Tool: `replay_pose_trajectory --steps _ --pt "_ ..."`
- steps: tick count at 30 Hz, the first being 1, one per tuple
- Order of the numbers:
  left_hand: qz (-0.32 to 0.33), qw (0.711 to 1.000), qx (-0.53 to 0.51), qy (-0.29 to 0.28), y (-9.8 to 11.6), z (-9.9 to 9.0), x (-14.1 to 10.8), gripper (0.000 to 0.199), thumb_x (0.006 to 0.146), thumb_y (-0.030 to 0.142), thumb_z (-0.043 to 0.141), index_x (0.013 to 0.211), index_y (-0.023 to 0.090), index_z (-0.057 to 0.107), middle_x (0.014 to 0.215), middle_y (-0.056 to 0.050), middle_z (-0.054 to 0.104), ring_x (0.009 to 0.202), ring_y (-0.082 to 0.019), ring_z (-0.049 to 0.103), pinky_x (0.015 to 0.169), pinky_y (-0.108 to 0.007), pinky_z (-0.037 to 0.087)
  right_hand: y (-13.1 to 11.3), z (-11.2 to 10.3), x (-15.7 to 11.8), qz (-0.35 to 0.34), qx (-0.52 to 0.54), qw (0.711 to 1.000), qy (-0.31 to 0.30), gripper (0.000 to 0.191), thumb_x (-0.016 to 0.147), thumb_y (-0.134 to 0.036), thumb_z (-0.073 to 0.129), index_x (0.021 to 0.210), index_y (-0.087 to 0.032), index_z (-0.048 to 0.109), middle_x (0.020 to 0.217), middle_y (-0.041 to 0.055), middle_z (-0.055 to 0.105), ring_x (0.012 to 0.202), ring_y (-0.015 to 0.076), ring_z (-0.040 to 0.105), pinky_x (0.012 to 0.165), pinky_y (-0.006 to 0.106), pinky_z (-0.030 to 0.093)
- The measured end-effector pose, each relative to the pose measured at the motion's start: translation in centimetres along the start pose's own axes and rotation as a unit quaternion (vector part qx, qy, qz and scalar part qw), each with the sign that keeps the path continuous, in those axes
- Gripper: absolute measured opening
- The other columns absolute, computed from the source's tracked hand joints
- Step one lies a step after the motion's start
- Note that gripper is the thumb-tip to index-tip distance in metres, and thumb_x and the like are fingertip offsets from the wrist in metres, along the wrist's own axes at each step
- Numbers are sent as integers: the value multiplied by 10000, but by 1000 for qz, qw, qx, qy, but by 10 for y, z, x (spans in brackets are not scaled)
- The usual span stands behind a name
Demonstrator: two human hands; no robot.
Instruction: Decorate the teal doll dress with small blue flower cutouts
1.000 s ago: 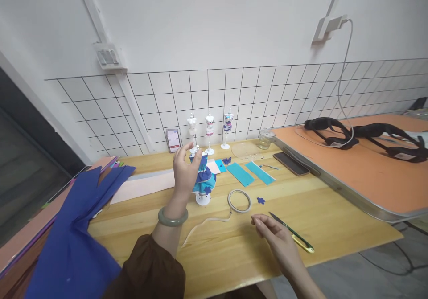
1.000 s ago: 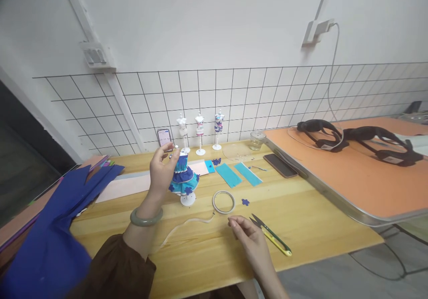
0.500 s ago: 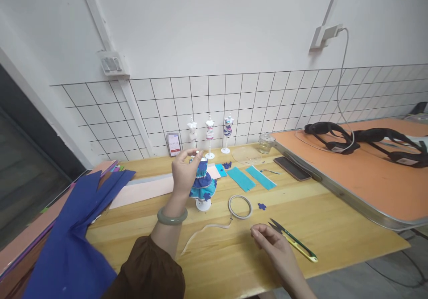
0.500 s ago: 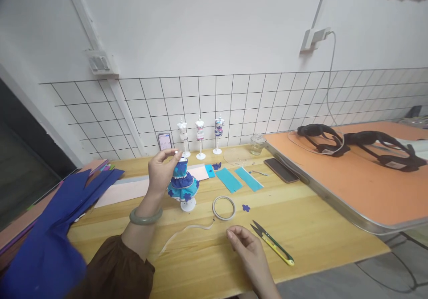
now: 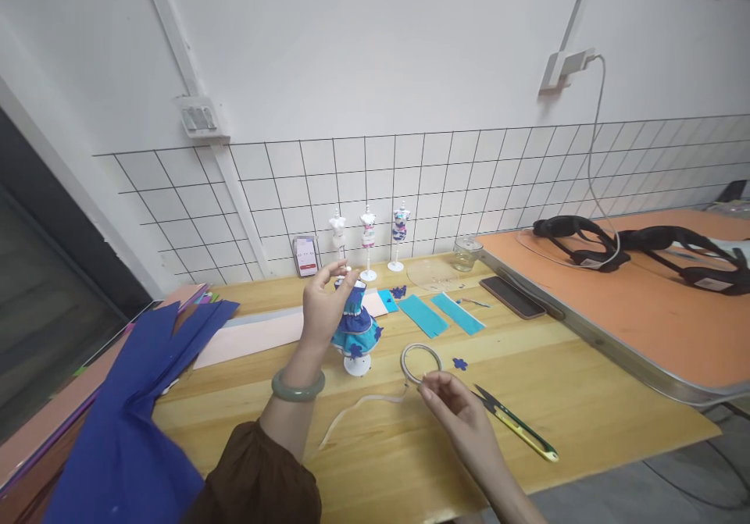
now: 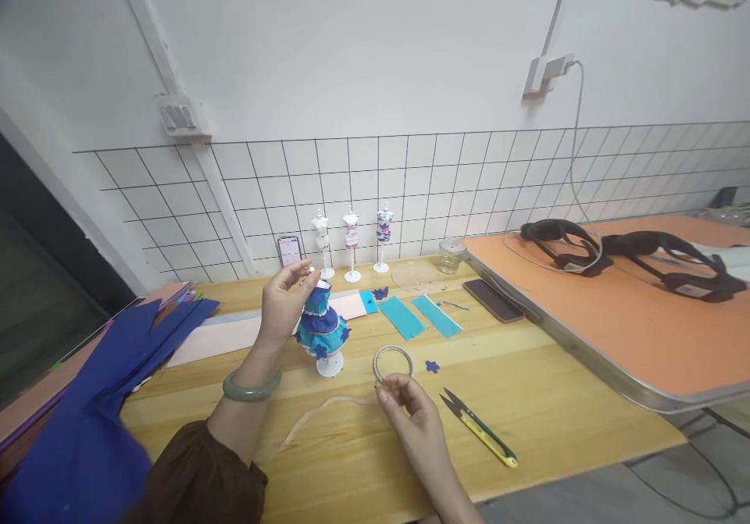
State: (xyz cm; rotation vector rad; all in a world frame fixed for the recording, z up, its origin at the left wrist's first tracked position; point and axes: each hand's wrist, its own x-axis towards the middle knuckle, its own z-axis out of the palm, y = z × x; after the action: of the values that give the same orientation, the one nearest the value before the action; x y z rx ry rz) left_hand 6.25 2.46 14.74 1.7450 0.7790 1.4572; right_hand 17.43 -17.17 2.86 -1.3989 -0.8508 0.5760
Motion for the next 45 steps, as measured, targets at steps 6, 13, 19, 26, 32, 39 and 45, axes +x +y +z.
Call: replay_pose_trajectory --steps 6,13,19,26,32,39,45 --pt "10 996 -77 -35 -8 -15 -13 475 802 388 552 1215 158 498 1089 -116 632 1077 -202 555 940 -352 402 -29 28 17 -252 -158 953 -54 139 824 -245 536 962 -239 514 1190 98 568 1145 237 484 945 416 388" --pt "41 998 -16 -50 -35 -33 -33 622 752 333 622 1319 231 389 1390 -101 397 1304 -227 335 1052 -363 293 -50 52 39 -331 -237 908 -94 177 834 -218 506 1003 -239 459 1355 100 441 1323 252 274 1020 473 315" --pt "82 991 -24 -106 -37 -28 -33 644 773 260 601 1352 228 321 1275 -100 519 1214 -197 453 1044 -381 315 -45 66 58 -284 -212 930 -94 222 842 -290 499 1046 -223 442 1364 133 421 1287 245 358 1000 438 352" --pt "49 992 -12 -116 -45 -26 -38 657 753 254 621 1346 227 340 1178 -84 583 1134 -188 516 996 -355 377 -38 67 56 -249 -211 938 -113 168 861 -297 469 1011 -243 416 1389 125 395 1294 231 357 1002 435 365" --pt "3 992 -47 -114 -50 -29 -39 686 742 269 641 1349 196 329 1073 -80 642 1067 -180 562 982 -347 390 -40 72 52 -291 -241 919 -116 151 862 -253 466 1002 -241 413 1403 118 372 1329 234 288 1024 460 344" --pt "-5 989 -70 -129 -50 -28 -39 686 743 281 641 1350 192 333 1029 -68 652 1024 -170 584 957 -336 408 -40 75 53 -345 -298 884 -101 142 860 -234 470 996 -232 428 1344 125 434 1320 256 292 1001 493 368" --pt "-6 984 -75 -162 -55 -33 -32 744 739 291 649 1377 181 282 1086 -83 630 1072 -179 555 980 -345 378 -42 71 56 -369 -313 872 -70 150 860 -236 473 1005 -238 435 1331 110 452 1290 258 342 995 507 373"
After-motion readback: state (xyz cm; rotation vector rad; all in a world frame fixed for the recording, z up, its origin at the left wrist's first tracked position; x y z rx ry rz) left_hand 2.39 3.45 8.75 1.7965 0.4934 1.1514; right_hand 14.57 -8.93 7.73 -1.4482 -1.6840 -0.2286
